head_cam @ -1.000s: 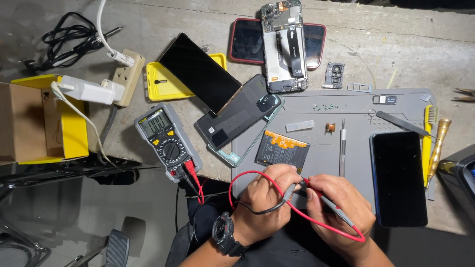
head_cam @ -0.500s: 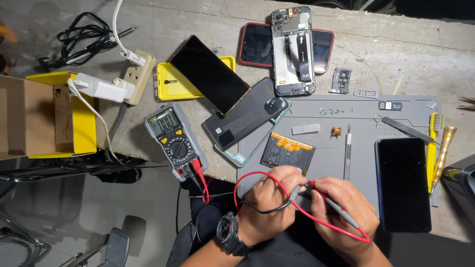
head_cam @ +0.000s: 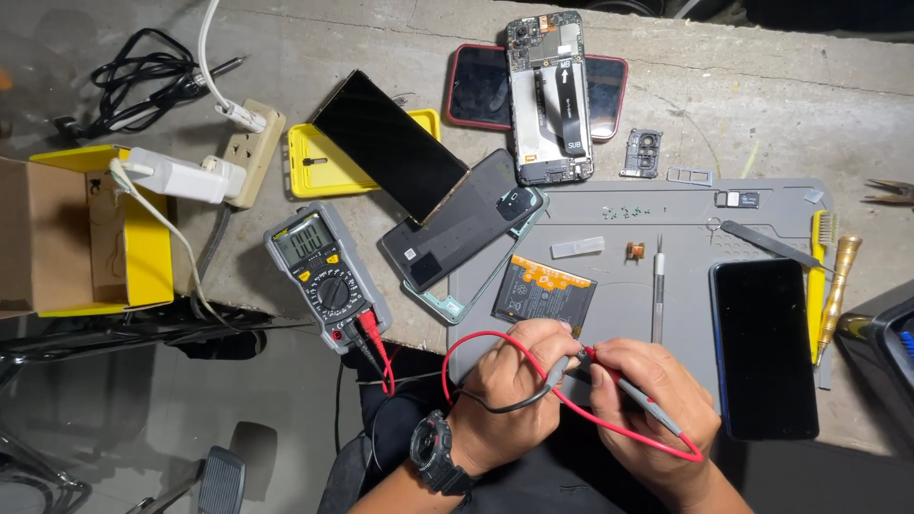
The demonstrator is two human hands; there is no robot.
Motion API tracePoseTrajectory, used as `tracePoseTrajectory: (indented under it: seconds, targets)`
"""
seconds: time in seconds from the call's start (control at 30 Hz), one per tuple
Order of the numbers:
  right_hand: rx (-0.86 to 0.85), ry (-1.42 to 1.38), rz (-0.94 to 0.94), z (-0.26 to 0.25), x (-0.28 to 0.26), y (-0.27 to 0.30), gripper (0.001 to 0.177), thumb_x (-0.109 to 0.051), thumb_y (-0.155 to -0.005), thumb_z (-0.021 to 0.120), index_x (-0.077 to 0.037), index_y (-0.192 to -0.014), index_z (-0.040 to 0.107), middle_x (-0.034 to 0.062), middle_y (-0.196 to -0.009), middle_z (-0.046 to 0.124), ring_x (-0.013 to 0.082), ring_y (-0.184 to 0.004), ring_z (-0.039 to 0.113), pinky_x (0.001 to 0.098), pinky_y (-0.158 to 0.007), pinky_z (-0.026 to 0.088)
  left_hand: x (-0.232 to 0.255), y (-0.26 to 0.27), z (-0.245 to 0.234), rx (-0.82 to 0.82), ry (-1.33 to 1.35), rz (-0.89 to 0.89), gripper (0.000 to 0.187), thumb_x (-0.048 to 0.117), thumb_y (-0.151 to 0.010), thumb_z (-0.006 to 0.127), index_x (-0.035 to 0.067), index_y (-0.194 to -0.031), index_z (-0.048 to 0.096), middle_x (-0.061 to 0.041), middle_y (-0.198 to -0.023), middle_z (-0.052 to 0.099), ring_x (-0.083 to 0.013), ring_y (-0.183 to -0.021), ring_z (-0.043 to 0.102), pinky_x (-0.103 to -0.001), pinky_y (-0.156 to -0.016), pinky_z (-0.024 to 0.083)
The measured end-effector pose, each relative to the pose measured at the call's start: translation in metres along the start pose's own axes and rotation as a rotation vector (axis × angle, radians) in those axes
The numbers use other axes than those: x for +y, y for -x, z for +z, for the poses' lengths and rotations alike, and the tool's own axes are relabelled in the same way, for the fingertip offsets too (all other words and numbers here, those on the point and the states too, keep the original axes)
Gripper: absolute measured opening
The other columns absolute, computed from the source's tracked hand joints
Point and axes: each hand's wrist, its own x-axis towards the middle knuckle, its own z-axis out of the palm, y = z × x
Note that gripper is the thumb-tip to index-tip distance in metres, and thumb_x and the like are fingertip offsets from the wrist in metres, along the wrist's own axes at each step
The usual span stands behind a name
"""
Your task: The person uses a precision screwdriver to scrape a contact point on a smartphone battery. They then use a multimeter with red and black probes to test the electrical continuity of the battery terminals.
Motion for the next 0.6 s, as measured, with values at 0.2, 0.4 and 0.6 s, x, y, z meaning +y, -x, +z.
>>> tracePoseTrajectory:
  seconds: [0.2, 0.4, 0.6]
  targets:
    - [0.002, 0.003, -0.013, -0.0005, -0.0001, -0.0021, 0.008, 0.004, -0.101, 0.079, 0.004, -0.109, 0.076, 0.0179, -0.103, 0.082, 0.0290, -0.089, 0.083, 0.0349, -0.086, 0.068, 0.0005, -0.0013, -0.0002, 0.027, -0.037, 0.035, 0.025, -0.009, -0.111, 0.051, -0.005, -0.130, 0.067, -0.027, -0.128, 0.073, -0.0419, -0.120, 0.081, -0.047, -0.107, 0.069]
    - [-0.009, 0.026, 0.006, -0.0012, -0.0003, -0.0016, 0.006, 0.001, -0.102, 0.077, 0.001, -0.108, 0.077, 0.0159, -0.102, 0.082, 0.0271, -0.089, 0.082, 0.0339, -0.086, 0.067, 0.0003, -0.0015, -0.0002, 0.016, -0.077, 0.042, 0.016, -0.001, -0.116, 0.058, -0.005, -0.129, 0.068, -0.026, -0.128, 0.073, -0.0396, -0.119, 0.081, -0.045, -0.104, 0.069]
    - [0.016, -0.006, 0.002, -0.0018, 0.0008, 0.0007, 0.009, 0.001, -0.102, 0.076, 0.004, -0.111, 0.075, 0.0179, -0.104, 0.082, 0.0290, -0.091, 0.084, 0.0339, -0.086, 0.070, -0.0014, -0.0005, 0.0007, 0.051, 0.006, 0.024, 0.014, -0.007, -0.113, 0.063, -0.008, -0.126, 0.069, -0.028, -0.127, 0.074, -0.0410, -0.118, 0.084, -0.043, -0.104, 0.073]
